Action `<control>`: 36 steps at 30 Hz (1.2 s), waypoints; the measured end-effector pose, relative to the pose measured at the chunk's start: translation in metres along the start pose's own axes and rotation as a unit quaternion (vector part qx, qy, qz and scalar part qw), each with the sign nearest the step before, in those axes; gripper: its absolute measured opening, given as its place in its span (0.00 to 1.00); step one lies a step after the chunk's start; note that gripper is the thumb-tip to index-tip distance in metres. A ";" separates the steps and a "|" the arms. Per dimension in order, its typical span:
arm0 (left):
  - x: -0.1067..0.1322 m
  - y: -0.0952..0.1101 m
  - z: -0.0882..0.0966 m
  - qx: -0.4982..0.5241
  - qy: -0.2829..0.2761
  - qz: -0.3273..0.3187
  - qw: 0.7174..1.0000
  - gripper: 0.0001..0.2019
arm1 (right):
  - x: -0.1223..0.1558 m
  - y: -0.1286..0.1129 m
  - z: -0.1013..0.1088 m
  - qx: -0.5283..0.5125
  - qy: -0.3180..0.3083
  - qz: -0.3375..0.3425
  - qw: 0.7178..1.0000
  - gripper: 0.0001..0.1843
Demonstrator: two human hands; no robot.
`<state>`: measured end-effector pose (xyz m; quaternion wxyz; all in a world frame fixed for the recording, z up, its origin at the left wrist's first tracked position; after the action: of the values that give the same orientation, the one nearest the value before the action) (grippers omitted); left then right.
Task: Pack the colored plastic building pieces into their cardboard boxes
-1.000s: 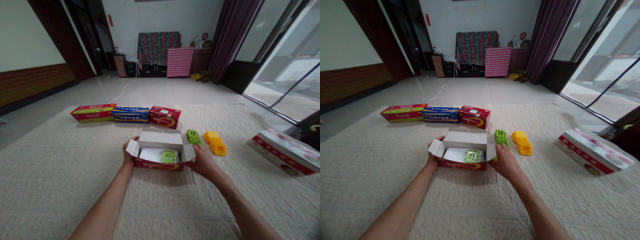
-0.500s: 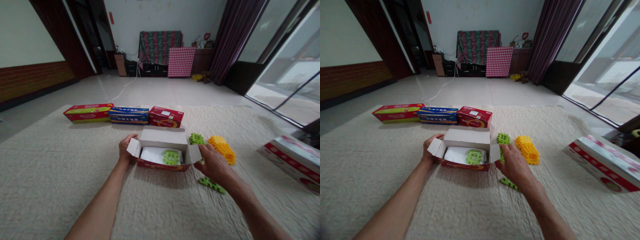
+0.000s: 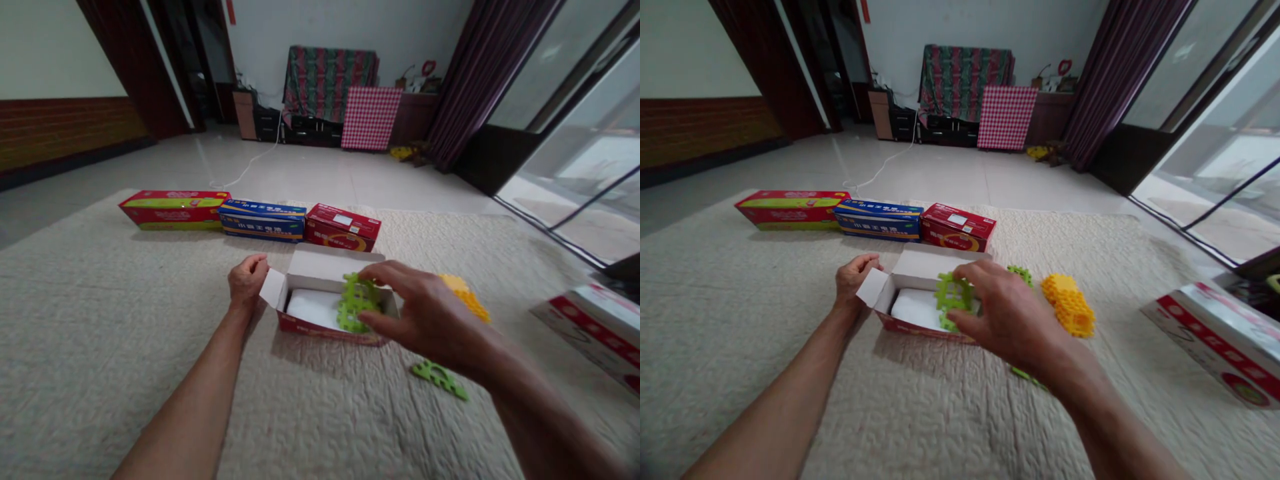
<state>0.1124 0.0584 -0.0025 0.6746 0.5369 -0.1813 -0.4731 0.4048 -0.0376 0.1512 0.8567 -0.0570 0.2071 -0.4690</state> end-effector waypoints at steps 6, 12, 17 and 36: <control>0.000 -0.001 -0.003 0.027 -0.008 0.011 1.000 0.19 | -0.029 -0.024 -0.053 -0.004 -0.118 0.027 0.993 0.19; -0.001 -0.001 -0.003 0.024 -0.005 0.008 1.000 0.17 | -0.037 -0.031 -0.058 0.014 -0.128 0.040 0.991 0.18; 0.000 0.000 -0.004 0.024 -0.006 0.000 1.000 0.16 | -0.035 -0.037 -0.060 0.032 -0.133 0.032 0.990 0.14; -0.001 0.000 0.011 0.030 0.024 0.018 0.999 0.16 | -0.003 0.003 -0.005 -0.021 0.076 0.027 0.997 0.07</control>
<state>0.1039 0.0532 0.0011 0.6709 0.5650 -0.1888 -0.4416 0.4034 -0.0331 0.1464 0.8494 -0.0337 0.2831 -0.4442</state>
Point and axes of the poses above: each hand's wrist, its own x-axis away from the middle knuckle, its own z-axis out of the back of the hand, y = z × x, the point moved 7 cm from there along -x, towards the middle knuckle, and after that the axes turned 1 degree about y, right-handed, at the moved point
